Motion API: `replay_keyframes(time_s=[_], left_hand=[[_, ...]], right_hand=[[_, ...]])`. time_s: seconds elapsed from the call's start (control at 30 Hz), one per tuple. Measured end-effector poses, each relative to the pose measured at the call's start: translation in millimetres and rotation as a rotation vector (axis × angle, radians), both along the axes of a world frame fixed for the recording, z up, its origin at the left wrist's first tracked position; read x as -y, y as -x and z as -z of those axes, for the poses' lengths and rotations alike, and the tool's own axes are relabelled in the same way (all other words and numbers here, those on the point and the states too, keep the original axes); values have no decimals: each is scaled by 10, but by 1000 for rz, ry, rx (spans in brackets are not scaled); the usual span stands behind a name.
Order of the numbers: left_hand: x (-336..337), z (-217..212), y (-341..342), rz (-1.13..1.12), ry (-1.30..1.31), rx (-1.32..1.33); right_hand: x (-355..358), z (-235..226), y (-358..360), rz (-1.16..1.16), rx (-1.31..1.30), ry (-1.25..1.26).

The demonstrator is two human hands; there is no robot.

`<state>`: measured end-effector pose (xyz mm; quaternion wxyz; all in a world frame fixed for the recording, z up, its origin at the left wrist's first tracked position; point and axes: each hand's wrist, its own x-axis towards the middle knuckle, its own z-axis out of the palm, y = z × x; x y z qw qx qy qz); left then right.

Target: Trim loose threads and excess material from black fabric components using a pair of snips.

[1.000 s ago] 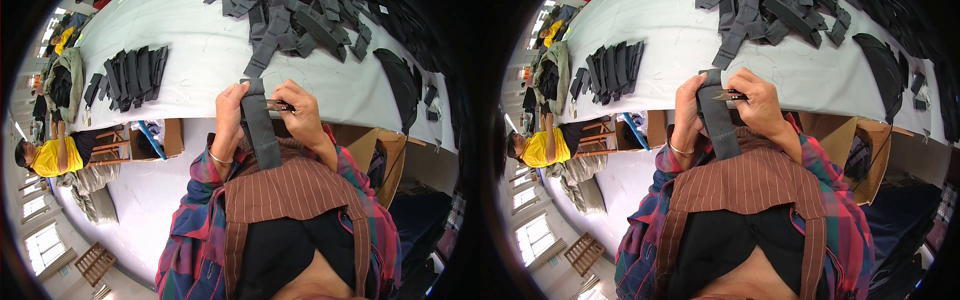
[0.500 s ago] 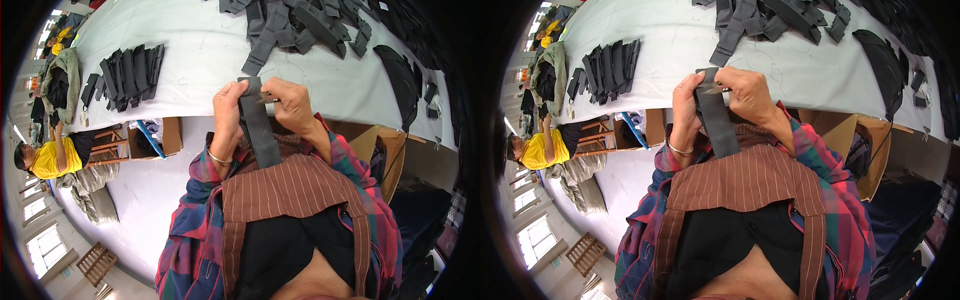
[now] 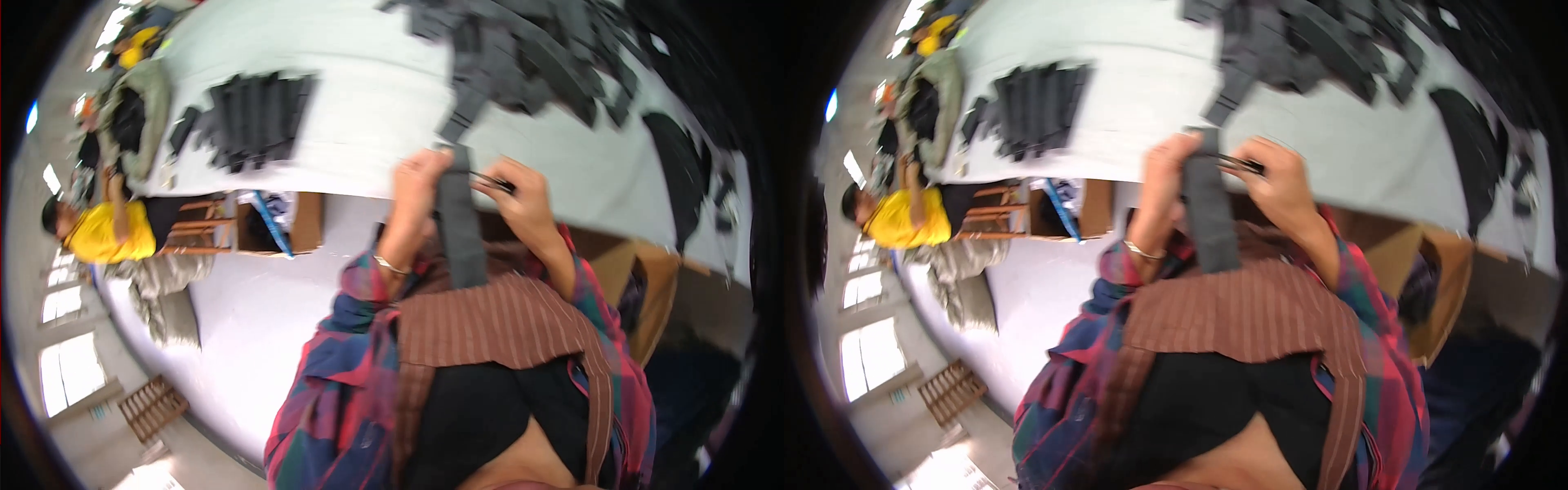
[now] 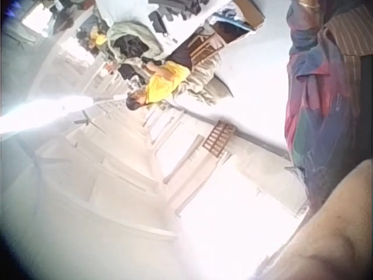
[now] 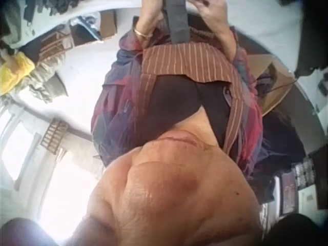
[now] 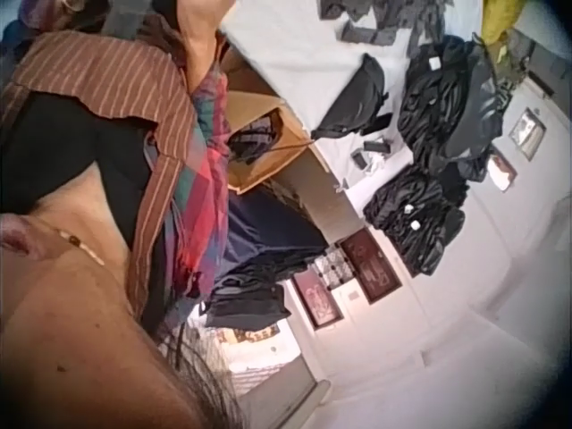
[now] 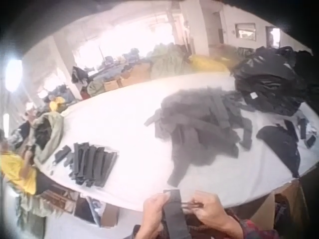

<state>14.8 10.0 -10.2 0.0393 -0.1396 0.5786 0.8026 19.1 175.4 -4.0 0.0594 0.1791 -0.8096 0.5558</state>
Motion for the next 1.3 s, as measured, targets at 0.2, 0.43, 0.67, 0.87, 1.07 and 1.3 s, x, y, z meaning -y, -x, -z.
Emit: replay_keyframes(time_s=[0.2, 0.43, 0.67, 0.87, 1.07, 1.3], left_hand=[[-87, 196, 43, 71, -159, 23], [-1, 221, 1, 220, -151, -11], [92, 203, 84, 328, -66, -123], [60, 247, 94, 266, -138, -91], [4, 256, 86, 111, 155, -175], [-32, 275, 10, 59, 371, -258]], right_hand=[[29, 83, -26, 36, -94, 11], [165, 21, -78, -92, -189, 115], [222, -36, 7, -99, -222, 178], [239, 27, 61, -154, -185, 171], [244, 13, 110, -120, -212, 40], [152, 54, 49, -115, -182, -87]])
